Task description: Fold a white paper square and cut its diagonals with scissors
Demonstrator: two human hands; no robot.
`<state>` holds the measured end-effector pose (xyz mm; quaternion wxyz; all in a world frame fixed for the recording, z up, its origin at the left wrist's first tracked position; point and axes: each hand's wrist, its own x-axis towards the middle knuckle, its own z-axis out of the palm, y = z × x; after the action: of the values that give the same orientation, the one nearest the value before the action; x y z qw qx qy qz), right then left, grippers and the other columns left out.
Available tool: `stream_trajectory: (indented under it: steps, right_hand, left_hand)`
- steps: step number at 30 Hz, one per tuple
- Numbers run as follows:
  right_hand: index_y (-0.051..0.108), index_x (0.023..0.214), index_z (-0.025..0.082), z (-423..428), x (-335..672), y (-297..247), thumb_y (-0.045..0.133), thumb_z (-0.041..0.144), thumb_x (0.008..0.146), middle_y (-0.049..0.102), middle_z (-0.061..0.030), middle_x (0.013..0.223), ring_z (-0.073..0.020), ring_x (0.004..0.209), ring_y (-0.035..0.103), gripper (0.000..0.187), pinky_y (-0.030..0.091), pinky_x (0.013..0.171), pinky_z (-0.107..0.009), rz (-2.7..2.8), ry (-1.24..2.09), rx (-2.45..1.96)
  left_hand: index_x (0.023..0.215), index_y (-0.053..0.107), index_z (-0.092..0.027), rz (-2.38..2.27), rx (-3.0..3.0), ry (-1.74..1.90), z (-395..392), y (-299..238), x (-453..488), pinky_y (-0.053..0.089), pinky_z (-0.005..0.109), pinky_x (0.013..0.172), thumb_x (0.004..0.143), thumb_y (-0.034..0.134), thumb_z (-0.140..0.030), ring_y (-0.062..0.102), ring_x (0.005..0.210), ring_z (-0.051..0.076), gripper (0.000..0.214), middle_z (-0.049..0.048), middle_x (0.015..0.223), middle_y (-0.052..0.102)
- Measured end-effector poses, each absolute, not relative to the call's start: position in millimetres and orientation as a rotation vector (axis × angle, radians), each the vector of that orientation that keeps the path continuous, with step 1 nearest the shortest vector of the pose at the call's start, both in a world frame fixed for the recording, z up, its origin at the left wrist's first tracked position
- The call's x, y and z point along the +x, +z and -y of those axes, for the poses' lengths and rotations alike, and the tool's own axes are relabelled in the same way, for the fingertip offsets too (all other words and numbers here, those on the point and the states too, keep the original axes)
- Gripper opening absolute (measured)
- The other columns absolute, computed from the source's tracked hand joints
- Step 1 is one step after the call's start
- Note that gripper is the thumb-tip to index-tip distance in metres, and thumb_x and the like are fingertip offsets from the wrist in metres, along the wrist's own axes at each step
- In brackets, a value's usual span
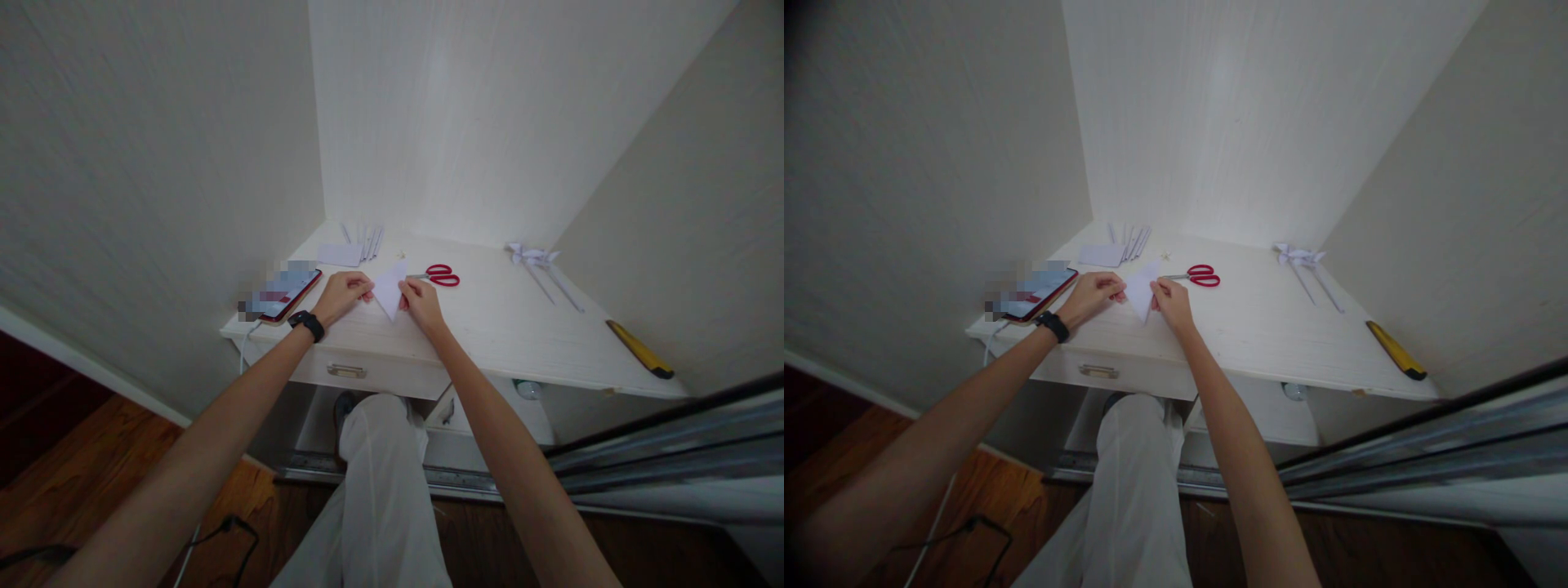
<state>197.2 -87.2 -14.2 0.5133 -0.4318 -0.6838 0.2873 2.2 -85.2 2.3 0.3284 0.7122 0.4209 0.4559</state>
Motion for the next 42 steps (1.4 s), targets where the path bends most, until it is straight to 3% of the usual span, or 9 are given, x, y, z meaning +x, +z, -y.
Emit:
stream_trajectory:
  steps: [22,33,42]
  right_hand:
    - [0.048,0.058,0.021,84.3,198.9,-14.8,0.05,0.045,0.087,0.047,0.0037,0.047,-0.0121,0.046,0.045,0.038,0.035,0.053,-0.026,1.647,0.622,-1.089]
    - [0.049,0.061,0.021,89.0,196.2,-13.4,0.048,0.052,0.088,0.052,0.0023,0.048,-0.0124,0.047,0.047,0.041,0.037,0.052,-0.025,1.66,0.73,-1.052]
    - [0.05,0.059,0.021,81.6,198.8,-20.0,0.05,0.042,0.088,0.052,0.0026,0.048,-0.0125,0.046,0.048,0.036,0.038,0.055,-0.026,1.681,0.685,-1.009]
  left_hand:
    - [0.064,0.065,-0.016,-1.07,1.877,1.158,83.5,-1.1,2.2,0.045,0.027,0.063,0.077,0.063,-0.033,0.058,0.058,0.014,0.022,0.0033,0.061,0.067]
    - [0.065,0.065,-0.016,-1.07,1.821,1.265,82.8,1.2,0.7,0.045,0.027,0.064,0.077,0.063,-0.034,0.06,0.06,0.015,0.021,0.0043,0.063,0.067]
    - [0.064,0.065,-0.016,-1.065,1.827,1.262,81.0,-1.0,0.2,0.045,0.027,0.063,0.077,0.063,-0.035,0.059,0.06,0.015,0.023,0.0041,0.062,0.067]
